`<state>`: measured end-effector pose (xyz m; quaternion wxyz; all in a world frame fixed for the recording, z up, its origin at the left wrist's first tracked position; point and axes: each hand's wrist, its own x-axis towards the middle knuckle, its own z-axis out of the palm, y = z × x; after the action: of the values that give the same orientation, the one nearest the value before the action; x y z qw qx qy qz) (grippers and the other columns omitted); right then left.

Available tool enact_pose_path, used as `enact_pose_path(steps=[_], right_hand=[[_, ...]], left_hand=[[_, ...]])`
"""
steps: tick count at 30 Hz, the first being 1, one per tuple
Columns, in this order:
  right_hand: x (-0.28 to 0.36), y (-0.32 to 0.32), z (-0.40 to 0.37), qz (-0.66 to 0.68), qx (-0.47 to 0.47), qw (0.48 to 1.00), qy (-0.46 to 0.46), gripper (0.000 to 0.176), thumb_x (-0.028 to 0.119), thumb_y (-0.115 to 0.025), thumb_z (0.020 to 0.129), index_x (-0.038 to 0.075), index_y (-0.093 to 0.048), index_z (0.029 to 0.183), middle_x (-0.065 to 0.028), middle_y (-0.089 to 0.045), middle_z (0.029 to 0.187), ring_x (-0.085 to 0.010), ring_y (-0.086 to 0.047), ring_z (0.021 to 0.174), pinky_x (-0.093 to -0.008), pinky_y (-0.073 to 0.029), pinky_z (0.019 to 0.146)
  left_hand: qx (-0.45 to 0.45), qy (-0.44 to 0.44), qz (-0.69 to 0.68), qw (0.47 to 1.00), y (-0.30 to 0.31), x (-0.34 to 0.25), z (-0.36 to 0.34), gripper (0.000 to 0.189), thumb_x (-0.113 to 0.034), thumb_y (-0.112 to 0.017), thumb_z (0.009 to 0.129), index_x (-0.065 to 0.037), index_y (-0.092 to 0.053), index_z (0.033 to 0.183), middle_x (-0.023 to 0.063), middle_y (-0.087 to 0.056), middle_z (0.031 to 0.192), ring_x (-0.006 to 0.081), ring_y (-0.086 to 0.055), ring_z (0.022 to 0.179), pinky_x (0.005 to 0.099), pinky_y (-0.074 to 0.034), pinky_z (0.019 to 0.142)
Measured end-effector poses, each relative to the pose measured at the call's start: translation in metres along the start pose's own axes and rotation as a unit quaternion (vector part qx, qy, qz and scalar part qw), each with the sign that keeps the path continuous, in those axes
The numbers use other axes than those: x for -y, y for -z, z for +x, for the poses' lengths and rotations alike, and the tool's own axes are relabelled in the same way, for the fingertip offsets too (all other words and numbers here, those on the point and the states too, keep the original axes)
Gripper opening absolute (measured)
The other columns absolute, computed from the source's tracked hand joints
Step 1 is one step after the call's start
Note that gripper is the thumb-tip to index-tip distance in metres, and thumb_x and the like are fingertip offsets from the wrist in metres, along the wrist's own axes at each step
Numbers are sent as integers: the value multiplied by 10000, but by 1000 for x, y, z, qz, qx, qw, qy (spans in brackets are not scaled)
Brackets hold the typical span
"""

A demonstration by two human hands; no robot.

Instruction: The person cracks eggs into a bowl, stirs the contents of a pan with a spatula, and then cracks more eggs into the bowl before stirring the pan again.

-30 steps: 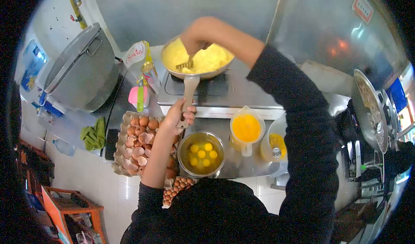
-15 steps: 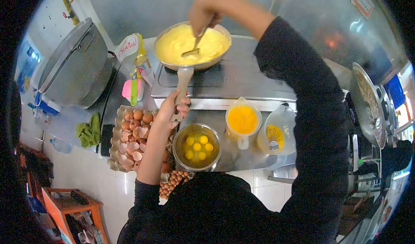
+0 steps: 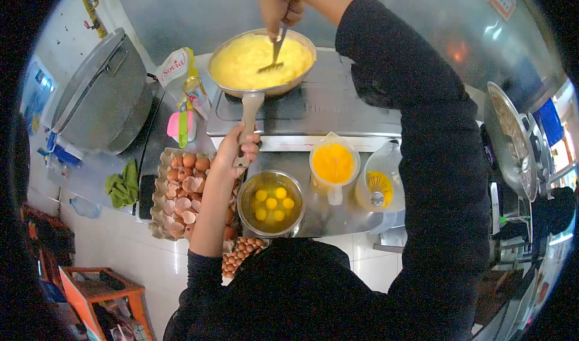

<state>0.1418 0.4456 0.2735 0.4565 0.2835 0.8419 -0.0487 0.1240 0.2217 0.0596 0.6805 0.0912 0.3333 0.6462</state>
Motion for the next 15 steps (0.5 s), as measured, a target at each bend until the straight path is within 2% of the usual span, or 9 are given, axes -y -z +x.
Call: enact_pose_path(steps=[1,4,6,8,9,12,15], right_hand=[[9,0,-13,-12,0,1000,28,326,342,-454,774,112,-391,551,-4,-301,394,-106,-234,325,-259,-197,336],[42,-24,-28,2,-216,973,77,297,288,-551,707,0,-525,639,-92,-454,515,-175,-404,390,-266,-345,347],[63,-36,-8,-23,-320,947,-3,183,184,-535,689,7,-547,645,-107,-498,544,-189,-458,438,-295,-373,387],[73,-54,7,-140,-361,922,-29,114,80,-490,647,15,-581,669,-123,-553,615,-225,-515,522,-337,-404,454],[65,-63,17,-107,-401,910,16,212,4,-439,592,17,-602,727,-144,-578,694,-257,-544,604,-371,-414,512],[49,-62,6,-169,-354,919,-31,171,64,-506,631,15,-592,770,-132,-576,696,-240,-530,574,-349,-412,481],[25,-25,-3,-58,-235,967,-74,207,199,-571,661,30,-580,780,-95,-577,680,-203,-500,531,-295,-395,438]], left_hand=[[-1,2,4,1000,-1,0,0,226,-293,-312,843,-78,-363,892,-31,-367,597,53,-301,434,199,-273,398],[1,3,5,1000,-2,0,0,220,-285,-303,845,-78,-362,890,-32,-368,597,52,-299,434,200,-275,399],[3,-1,2,1000,-2,2,-1,217,-282,-299,846,-79,-362,888,-32,-368,597,52,-298,434,201,-277,398],[7,-7,4,1000,-3,1,-1,214,-280,-297,847,-80,-362,887,-32,-368,596,52,-296,433,202,-278,397],[2,-4,-4,1000,-3,2,-1,212,-278,-313,843,-82,-373,900,-34,-371,604,44,-304,433,189,-277,385],[-7,-7,-22,1000,-2,3,-1,213,-273,-348,837,-86,-394,926,-39,-375,620,29,-319,434,163,-273,360],[-9,-3,-10,1000,-1,1,-1,213,-273,-347,838,-84,-393,925,-39,-373,618,30,-318,433,162,-271,358]])
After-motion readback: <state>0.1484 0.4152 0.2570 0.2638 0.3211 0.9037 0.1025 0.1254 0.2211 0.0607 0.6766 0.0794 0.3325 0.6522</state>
